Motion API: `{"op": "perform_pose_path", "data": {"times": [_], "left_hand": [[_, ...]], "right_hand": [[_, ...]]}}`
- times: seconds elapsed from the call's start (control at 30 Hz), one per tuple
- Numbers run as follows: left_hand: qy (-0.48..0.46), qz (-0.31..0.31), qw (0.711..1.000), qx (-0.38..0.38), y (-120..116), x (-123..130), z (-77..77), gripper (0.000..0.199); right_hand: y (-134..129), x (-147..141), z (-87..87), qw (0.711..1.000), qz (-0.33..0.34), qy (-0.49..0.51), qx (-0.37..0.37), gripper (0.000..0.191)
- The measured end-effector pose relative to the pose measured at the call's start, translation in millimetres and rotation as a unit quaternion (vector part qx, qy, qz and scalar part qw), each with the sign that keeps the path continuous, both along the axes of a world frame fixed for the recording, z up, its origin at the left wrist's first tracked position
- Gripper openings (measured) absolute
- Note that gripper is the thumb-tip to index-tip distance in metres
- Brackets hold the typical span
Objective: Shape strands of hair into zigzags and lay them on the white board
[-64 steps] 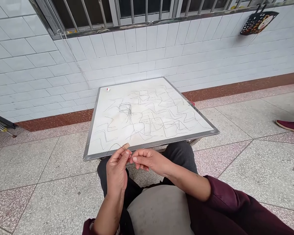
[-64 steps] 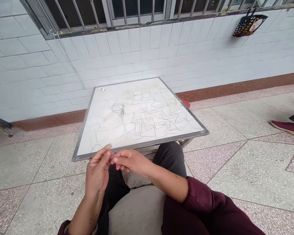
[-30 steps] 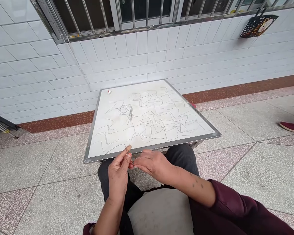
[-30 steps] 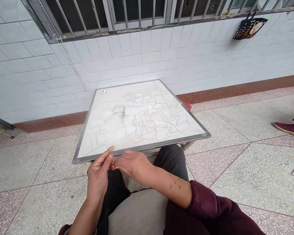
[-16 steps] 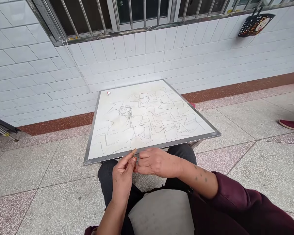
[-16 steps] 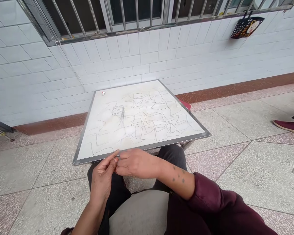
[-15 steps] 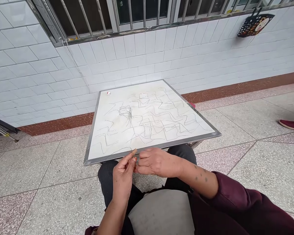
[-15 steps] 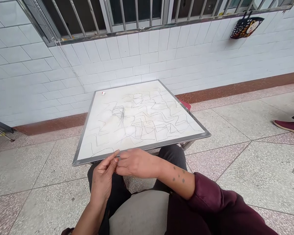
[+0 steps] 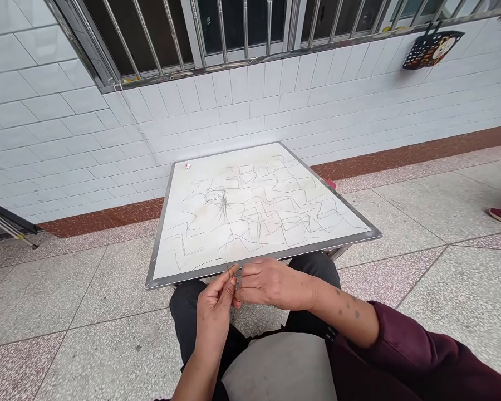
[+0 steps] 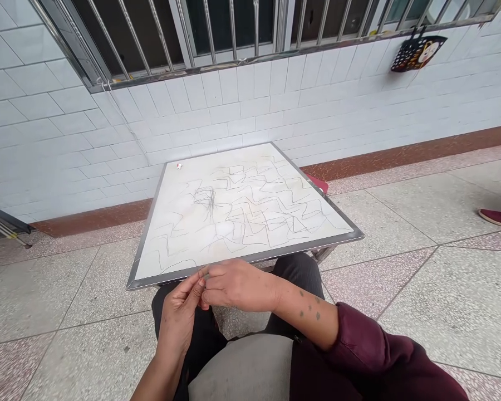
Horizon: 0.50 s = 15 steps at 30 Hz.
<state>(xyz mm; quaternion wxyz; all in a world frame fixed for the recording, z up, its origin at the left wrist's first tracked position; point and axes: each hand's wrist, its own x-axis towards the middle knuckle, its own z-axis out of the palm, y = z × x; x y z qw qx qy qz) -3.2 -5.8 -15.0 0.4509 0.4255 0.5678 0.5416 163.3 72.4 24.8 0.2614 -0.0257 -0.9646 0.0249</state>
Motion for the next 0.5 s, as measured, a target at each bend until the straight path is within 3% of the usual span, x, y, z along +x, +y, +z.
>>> {"op": "perform_pose_path", "data": {"times": [0.37,0.5], "left_hand": [[-0.018,0.024,1.000,-0.001,0.9,5.0,-0.9,0.042],[-0.051,0.016,0.998,0.011,0.9,2.7,-1.0,0.043]], "right_hand": [[9.1,0.6,-10.3,0.999,-0.020,0.024,-0.015,0.028],[12.0,-0.1,-18.5,0.990,-0.060,0.097,-0.080,0.017]]}}
